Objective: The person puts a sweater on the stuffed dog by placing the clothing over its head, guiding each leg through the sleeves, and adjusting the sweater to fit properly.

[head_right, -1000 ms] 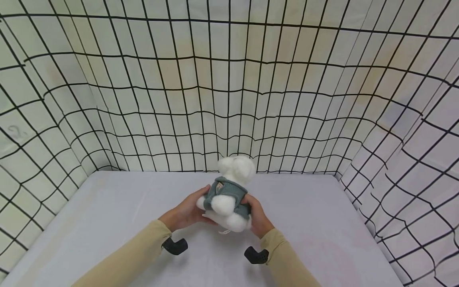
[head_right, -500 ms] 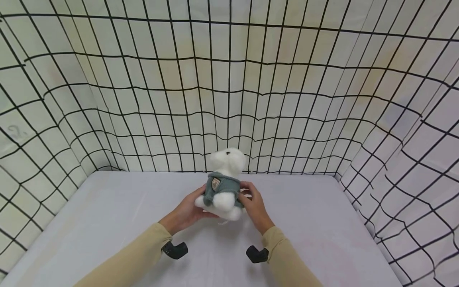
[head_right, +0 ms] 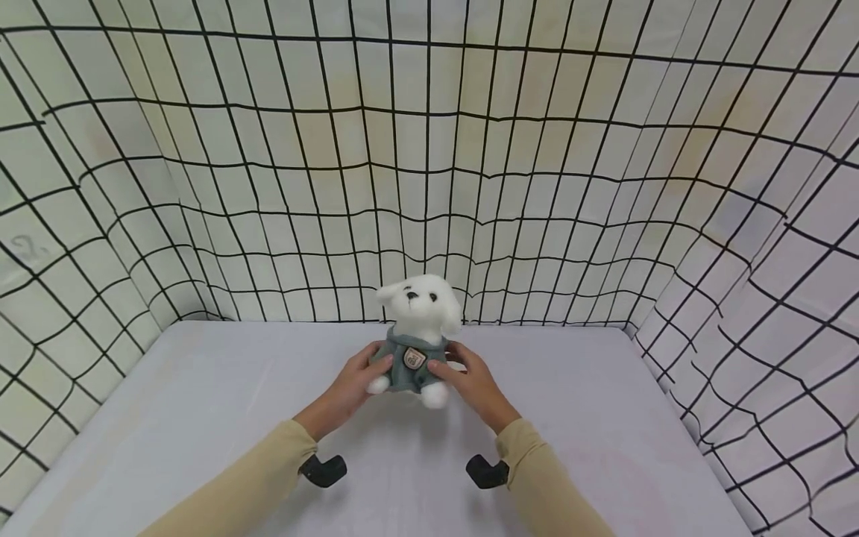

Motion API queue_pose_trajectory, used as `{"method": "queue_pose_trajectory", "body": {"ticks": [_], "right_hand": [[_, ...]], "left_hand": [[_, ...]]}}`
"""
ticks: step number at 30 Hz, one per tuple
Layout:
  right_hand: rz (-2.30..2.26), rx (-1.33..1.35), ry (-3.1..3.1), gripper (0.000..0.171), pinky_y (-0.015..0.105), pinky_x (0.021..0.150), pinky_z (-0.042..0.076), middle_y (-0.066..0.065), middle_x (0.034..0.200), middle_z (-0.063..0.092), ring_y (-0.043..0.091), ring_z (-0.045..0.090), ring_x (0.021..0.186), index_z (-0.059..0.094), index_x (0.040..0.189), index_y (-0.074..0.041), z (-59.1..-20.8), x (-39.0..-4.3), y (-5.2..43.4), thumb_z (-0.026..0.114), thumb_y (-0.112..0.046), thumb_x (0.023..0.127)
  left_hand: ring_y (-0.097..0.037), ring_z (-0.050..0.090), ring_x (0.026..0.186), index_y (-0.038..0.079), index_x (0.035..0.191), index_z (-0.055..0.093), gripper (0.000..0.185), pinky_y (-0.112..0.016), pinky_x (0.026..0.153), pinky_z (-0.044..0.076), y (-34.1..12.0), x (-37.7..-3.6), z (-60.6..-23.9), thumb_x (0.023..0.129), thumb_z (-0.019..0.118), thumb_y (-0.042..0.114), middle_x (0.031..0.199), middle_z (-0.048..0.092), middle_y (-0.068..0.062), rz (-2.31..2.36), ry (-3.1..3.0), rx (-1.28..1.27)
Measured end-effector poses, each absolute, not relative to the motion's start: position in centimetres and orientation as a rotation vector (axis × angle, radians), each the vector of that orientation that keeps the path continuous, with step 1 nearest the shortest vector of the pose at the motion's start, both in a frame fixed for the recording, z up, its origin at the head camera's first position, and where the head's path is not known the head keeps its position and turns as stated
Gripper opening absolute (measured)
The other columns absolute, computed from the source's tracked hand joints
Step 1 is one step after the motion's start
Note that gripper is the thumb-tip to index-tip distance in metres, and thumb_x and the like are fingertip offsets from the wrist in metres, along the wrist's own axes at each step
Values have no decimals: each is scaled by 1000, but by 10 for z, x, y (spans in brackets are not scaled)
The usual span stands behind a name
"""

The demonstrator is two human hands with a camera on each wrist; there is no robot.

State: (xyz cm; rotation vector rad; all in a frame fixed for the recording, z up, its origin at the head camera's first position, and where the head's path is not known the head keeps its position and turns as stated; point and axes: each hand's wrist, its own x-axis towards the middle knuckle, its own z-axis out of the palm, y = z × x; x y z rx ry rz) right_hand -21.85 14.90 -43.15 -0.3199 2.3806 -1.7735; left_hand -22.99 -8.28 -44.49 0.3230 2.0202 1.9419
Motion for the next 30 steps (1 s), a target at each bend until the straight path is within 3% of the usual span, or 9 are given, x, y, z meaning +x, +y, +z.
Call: {"method": "queue_pose_trajectory", "body": {"ticks": [4,8,17,30], "right_hand": [[-1786,-360,2336,63,49,111,38,8,150,43,30,37,141,39,148,-18,-436,-219,150,65,-31,92],[-1808,-391,2309,63,47,110,40,8,152,41,32,36,142,43,146,-18,-442,-220,150,70,-24,89],[-1774,-383,2447,48,48,114,35,9,136,58,29,47,134,60,129,-10,-457,-228,143,74,-10,83],[-1726,-360,2562,41,47,110,39,8,129,63,28,52,129,62,124,-10,-479,-245,134,71,-6,84]], "left_hand": [[-25,40,138,22,144,42,53,-49,113,34,-87,-231,-446,95,60,33,148,45,-3,1850,2144,378],[-24,29,146,22,142,45,55,-53,117,25,-88,-233,-448,91,65,26,152,42,-2,1769,2284,418],[-26,41,139,18,137,52,58,-50,112,35,-90,-242,-452,83,72,18,144,51,-6,1544,2623,516],[-32,52,129,10,136,52,56,-46,107,43,-89,-259,-461,84,73,13,139,56,-13,1442,2716,538]]}}
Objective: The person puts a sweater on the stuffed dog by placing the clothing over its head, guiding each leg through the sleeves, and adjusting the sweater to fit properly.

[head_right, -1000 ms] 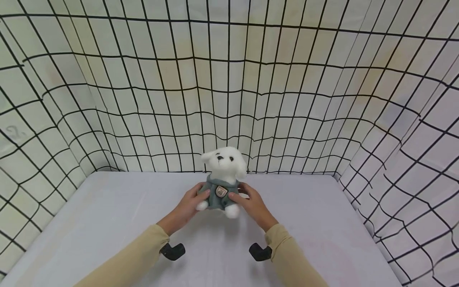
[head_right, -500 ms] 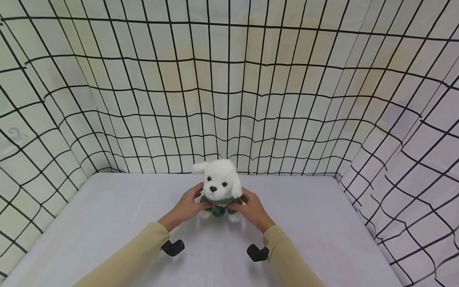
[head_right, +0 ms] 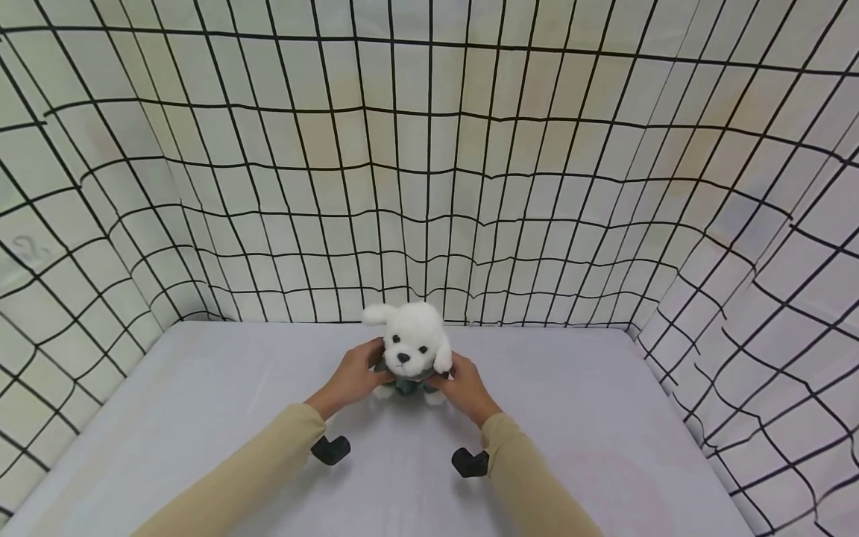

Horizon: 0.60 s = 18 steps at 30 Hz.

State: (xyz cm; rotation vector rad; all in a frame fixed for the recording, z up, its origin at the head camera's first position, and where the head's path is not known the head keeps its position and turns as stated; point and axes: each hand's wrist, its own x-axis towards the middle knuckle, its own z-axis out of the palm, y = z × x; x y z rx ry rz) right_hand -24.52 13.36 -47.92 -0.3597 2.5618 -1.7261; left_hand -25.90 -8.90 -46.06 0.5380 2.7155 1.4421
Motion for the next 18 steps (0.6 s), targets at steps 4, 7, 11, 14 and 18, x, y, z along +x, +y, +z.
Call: {"method": "queue_pose_trajectory", "body": {"ticks": [4,7,11,14,18], "right_hand": [[-1617,-433,2643,43,47,109,40,10,132,62,30,53,129,60,127,-8,-485,-248,129,72,-10,86],[-1546,-438,2711,46,48,109,40,10,133,61,30,53,129,59,130,-9,-484,-244,131,72,-13,86],[-1483,-407,2801,51,50,109,40,9,134,61,30,52,130,58,133,-13,-480,-238,140,74,-18,85],[-1429,-388,2855,57,50,110,39,6,138,58,28,50,132,55,137,-18,-478,-233,147,75,-24,84],[-1381,-421,2906,59,48,111,38,2,142,54,26,47,135,52,140,-24,-475,-227,153,74,-29,85]], "left_hand": [[-31,55,126,10,134,54,52,-46,106,43,-95,-260,-464,85,73,15,134,59,-13,1351,2749,495],[-31,56,124,10,132,56,49,-48,106,43,-95,-259,-465,86,72,16,131,62,-12,1325,2734,490],[-33,54,126,9,136,52,52,-51,106,42,-91,-256,-464,87,69,17,134,59,-15,1303,2696,530],[-34,49,132,8,143,44,60,-52,110,38,-88,-253,-463,89,68,20,140,53,-15,1282,2689,536],[-32,44,136,7,148,35,65,-50,112,35,-87,-247,-461,92,64,26,145,48,-15,1239,2716,561]]}}
